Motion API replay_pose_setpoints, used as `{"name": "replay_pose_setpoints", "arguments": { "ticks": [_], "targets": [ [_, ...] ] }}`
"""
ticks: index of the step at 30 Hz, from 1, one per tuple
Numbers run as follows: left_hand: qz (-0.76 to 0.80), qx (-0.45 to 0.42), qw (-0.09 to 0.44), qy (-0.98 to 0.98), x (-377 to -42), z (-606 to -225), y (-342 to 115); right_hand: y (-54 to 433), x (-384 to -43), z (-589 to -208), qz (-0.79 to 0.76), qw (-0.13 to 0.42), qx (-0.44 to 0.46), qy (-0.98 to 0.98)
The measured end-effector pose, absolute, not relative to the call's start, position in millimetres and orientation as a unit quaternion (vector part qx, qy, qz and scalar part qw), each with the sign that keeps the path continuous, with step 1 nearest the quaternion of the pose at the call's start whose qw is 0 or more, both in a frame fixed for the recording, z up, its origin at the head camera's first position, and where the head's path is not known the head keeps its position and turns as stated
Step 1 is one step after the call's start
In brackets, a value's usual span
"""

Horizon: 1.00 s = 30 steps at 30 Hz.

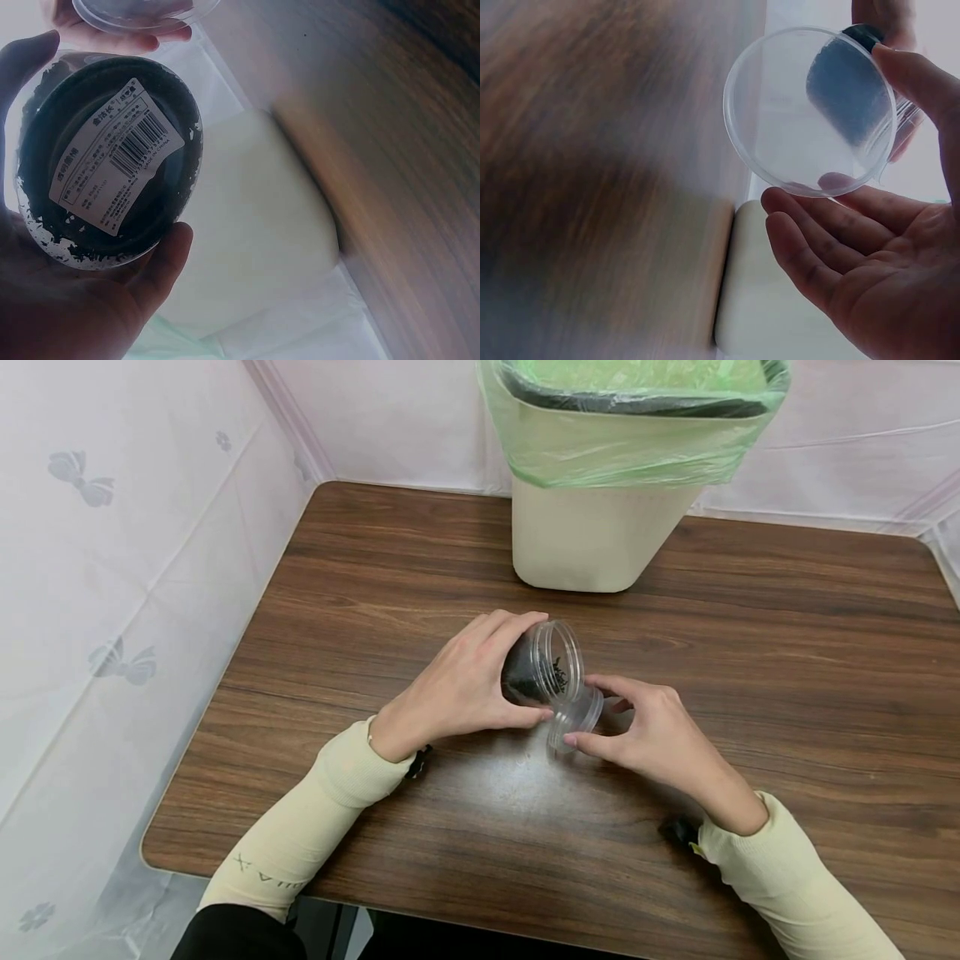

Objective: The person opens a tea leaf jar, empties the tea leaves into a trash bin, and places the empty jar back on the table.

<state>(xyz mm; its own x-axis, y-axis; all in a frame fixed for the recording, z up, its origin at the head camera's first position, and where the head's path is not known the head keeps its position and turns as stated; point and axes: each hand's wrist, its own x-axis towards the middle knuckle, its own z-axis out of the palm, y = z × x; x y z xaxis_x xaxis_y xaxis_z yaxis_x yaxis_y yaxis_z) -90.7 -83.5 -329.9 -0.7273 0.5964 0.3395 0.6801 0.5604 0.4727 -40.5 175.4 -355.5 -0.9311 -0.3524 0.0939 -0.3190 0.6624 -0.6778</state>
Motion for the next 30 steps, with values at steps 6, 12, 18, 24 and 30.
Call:
{"name": "replay_pose_setpoints", "arguments": {
  "ticks": [6, 12, 18, 24, 30],
  "targets": [
    [-0.297, -0.364, 0.072, -0.880, -90.9, -329.9, -83.5, 175.8, -40.3, -354.8, -0.365, 0.026, -0.187, 0.912],
    [-0.296, -0.364, 0.071, -0.880, -90.9, -329.4, -83.3, 177.6, -40.4, -355.2, -0.362, 0.023, -0.192, 0.912],
    [-0.295, -0.364, 0.070, -0.881, -91.2, -329.5, -83.4, 179.6, -39.7, -355.4, -0.359, 0.024, -0.200, 0.911],
    [-0.294, -0.363, 0.067, -0.882, -91.5, -329.7, -83.9, 182.8, -39.0, -354.9, -0.342, 0.018, -0.212, 0.916],
    [-0.294, -0.362, 0.065, -0.882, -91.6, -329.7, -83.9, 185.7, -38.9, -357.1, -0.325, 0.012, -0.228, 0.917]
  ]
}}
